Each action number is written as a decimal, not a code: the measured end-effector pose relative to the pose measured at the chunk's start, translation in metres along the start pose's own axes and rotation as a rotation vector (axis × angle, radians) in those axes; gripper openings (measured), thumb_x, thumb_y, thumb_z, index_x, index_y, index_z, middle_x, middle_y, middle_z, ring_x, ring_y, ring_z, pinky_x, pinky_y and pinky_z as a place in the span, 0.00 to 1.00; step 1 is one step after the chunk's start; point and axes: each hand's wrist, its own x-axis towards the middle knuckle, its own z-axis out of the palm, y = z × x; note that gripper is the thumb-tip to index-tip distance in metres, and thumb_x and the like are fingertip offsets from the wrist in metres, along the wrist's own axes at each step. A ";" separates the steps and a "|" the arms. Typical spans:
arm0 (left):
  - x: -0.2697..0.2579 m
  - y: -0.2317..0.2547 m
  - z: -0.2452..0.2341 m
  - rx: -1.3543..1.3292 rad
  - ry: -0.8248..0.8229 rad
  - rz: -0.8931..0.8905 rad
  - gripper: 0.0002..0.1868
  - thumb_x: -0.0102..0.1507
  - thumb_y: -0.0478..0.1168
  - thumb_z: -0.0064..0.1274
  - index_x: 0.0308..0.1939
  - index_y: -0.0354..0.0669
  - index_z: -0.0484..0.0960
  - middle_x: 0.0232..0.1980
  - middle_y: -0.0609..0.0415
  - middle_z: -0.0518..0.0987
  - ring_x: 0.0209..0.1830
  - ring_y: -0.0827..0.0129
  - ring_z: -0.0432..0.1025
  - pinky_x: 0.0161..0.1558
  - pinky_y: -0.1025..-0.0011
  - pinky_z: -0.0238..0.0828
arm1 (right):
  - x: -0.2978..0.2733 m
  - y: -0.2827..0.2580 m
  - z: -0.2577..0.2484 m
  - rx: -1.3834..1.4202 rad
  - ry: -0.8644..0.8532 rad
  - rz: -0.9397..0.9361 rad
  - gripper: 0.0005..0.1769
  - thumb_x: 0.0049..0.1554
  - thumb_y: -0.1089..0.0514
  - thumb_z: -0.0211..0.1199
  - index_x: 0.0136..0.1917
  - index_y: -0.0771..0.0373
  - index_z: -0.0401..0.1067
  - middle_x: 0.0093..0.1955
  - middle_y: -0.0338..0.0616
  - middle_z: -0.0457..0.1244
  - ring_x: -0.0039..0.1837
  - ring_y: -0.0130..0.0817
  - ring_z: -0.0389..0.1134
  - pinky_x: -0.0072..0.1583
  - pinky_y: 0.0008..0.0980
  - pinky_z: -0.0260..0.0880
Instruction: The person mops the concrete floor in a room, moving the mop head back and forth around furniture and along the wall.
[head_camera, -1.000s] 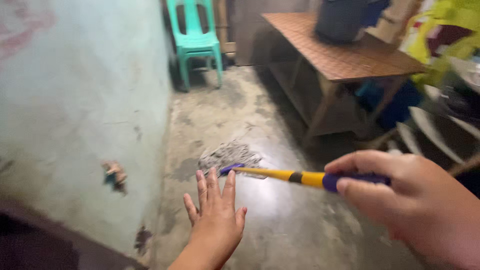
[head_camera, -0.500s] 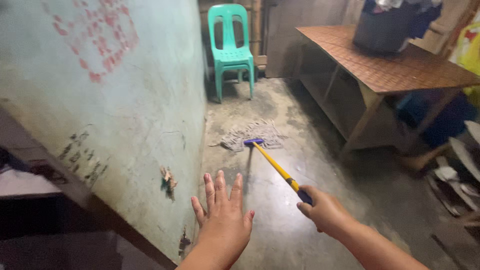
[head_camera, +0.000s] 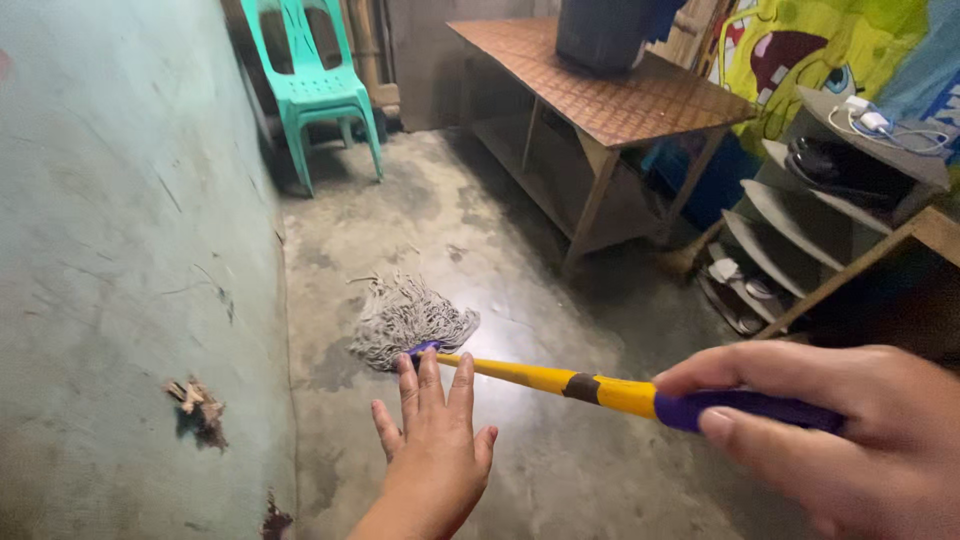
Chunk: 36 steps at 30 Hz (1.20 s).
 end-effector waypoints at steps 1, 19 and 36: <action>0.002 0.003 0.002 -0.017 -0.001 0.000 0.47 0.63 0.52 0.53 0.81 0.57 0.43 0.84 0.43 0.32 0.80 0.46 0.20 0.69 0.29 0.20 | 0.003 0.003 -0.004 -0.006 0.001 0.000 0.18 0.62 0.54 0.63 0.66 0.46 0.71 0.31 0.44 0.65 0.29 0.32 0.65 0.33 0.32 0.68; -0.016 -0.026 -0.044 -0.078 0.110 -0.456 0.45 0.64 0.51 0.51 0.80 0.55 0.43 0.84 0.44 0.32 0.80 0.46 0.19 0.70 0.33 0.21 | 0.194 -0.119 0.045 -0.071 0.045 -0.517 0.26 0.58 0.48 0.67 0.67 0.56 0.71 0.39 0.49 0.69 0.34 0.36 0.67 0.38 0.39 0.72; 0.061 0.010 -0.031 -0.021 0.087 -0.289 0.48 0.65 0.52 0.52 0.81 0.59 0.38 0.83 0.44 0.29 0.81 0.40 0.17 0.69 0.31 0.18 | 0.152 -0.064 -0.022 -0.369 -0.055 -0.566 0.27 0.54 0.43 0.63 0.65 0.50 0.73 0.44 0.44 0.74 0.43 0.35 0.76 0.47 0.35 0.75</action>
